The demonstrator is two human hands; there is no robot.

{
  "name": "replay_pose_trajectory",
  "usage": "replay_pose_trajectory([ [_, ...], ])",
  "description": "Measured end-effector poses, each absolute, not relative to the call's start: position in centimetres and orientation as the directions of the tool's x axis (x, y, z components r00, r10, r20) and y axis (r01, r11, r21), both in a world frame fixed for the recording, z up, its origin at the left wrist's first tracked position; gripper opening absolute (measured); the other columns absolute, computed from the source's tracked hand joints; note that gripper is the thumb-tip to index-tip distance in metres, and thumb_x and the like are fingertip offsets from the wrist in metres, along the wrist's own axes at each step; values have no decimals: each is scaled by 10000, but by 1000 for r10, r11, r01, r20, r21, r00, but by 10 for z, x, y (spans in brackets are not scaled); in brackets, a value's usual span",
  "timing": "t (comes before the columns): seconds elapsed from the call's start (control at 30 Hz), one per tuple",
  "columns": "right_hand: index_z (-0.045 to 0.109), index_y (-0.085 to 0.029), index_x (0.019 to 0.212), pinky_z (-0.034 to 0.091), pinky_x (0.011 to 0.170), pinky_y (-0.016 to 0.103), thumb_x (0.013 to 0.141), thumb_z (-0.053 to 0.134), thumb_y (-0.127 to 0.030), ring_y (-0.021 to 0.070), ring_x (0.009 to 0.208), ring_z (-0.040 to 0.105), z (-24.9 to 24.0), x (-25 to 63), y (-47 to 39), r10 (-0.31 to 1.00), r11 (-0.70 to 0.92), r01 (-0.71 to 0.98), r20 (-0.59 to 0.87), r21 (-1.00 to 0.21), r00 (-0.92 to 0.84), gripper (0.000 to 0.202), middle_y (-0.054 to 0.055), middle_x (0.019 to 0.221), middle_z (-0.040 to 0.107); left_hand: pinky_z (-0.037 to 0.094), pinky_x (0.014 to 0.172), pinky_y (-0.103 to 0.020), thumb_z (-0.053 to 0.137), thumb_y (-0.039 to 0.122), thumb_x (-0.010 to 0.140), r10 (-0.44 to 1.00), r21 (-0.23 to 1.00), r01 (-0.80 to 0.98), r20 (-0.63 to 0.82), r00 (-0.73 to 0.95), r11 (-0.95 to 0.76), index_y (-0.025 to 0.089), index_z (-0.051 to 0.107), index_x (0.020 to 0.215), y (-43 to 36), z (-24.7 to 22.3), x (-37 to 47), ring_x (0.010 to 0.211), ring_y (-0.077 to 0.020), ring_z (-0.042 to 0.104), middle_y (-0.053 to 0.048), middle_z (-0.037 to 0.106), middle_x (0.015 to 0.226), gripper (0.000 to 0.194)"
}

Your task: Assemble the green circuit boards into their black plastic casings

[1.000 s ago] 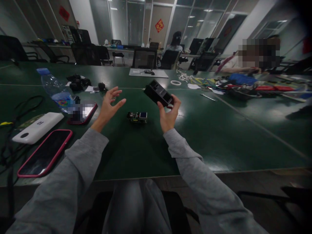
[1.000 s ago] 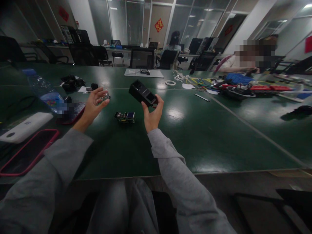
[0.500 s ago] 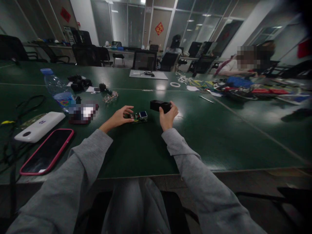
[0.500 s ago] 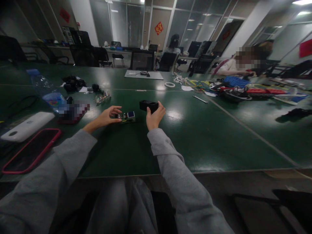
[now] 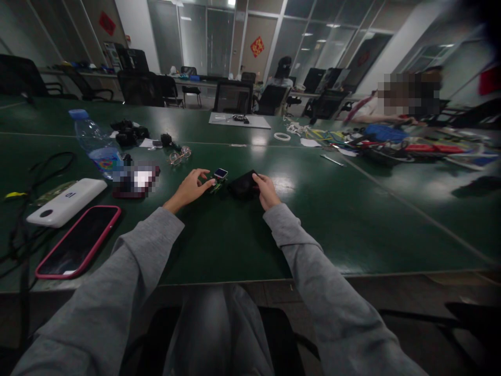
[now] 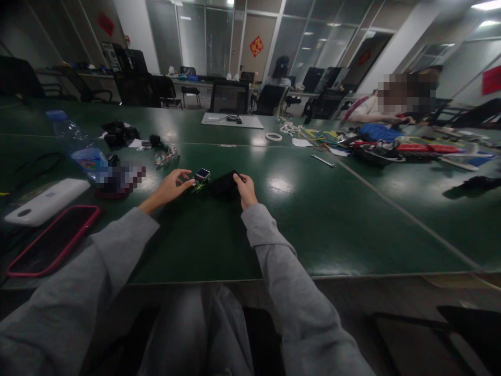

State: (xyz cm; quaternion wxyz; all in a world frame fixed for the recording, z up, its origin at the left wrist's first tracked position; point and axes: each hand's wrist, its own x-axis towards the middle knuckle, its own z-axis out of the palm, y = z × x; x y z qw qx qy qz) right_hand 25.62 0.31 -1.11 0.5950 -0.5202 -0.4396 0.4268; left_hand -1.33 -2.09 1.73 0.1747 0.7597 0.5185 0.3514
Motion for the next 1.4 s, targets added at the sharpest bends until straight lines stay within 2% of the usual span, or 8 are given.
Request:
replay_pose_trajectory([
  [0.27,616,-255,1057,463,934,376,708,658,-378,184,955,583,-7,259,2,991,131,-144,129,-981,25,372,9,971,632,515,785,-346,542,498,868,917,667,629,296,267,-399,176,527,1250,-18,9,-13,896,-182,616,-117,596,1183,500],
  [0.4,597,-301,1180,407,1008,398,747,613,-339,187,1015,564,-2,260,-5,961,231,-74,239,-970,-138,435,-3,1052,632,514,819,-360,515,487,886,925,686,622,249,286,-377,161,527,1244,-18,12,-11,943,-199,613,-132,597,1218,484],
  [0.53,662,-259,1057,357,1051,416,805,573,-374,214,1126,521,-4,261,-6,929,302,42,284,-952,-236,291,23,1153,621,509,833,-365,484,495,898,933,699,624,197,302,-349,129,516,1260,-19,15,-10,966,-212,607,-152,599,1230,516],
  [0.73,619,-289,1156,359,1054,412,757,553,-283,205,1138,495,-5,260,-6,937,304,70,284,-950,-204,404,3,1176,595,502,840,-364,479,534,888,940,706,630,168,296,-324,143,504,1279,-15,11,-13,973,-218,613,-145,606,1235,554],
  [1.0,678,-227,960,472,840,349,579,437,-195,207,970,539,6,254,-12,985,120,-109,132,-987,-111,452,22,1004,615,509,834,-362,474,524,894,929,717,605,167,331,-345,163,519,1256,-14,10,-15,954,-207,629,-142,617,1223,513],
  [1.13,650,-242,968,482,743,343,606,492,-266,200,872,545,8,258,-11,997,70,-159,75,-985,-29,396,20,982,593,513,835,-383,476,531,890,930,713,613,162,331,-342,172,525,1251,-14,10,-17,938,-215,636,-140,619,1221,511],
  [1.3,605,-244,1044,474,719,345,690,629,-576,186,793,556,12,258,-14,999,34,-200,32,-979,14,486,10,881,579,520,820,-374,491,491,891,923,715,601,172,345,-358,174,535,1241,-13,10,-17,933,-212,642,-141,627,1215,474],
  [1.4,600,-234,1018,470,743,319,583,774,-484,162,789,563,11,255,-16,997,71,-206,68,-976,20,531,-10,858,586,522,815,-367,484,482,896,930,717,609,161,329,-339,162,535,1235,-16,13,-16,941,-213,642,-144,625,1216,469],
])
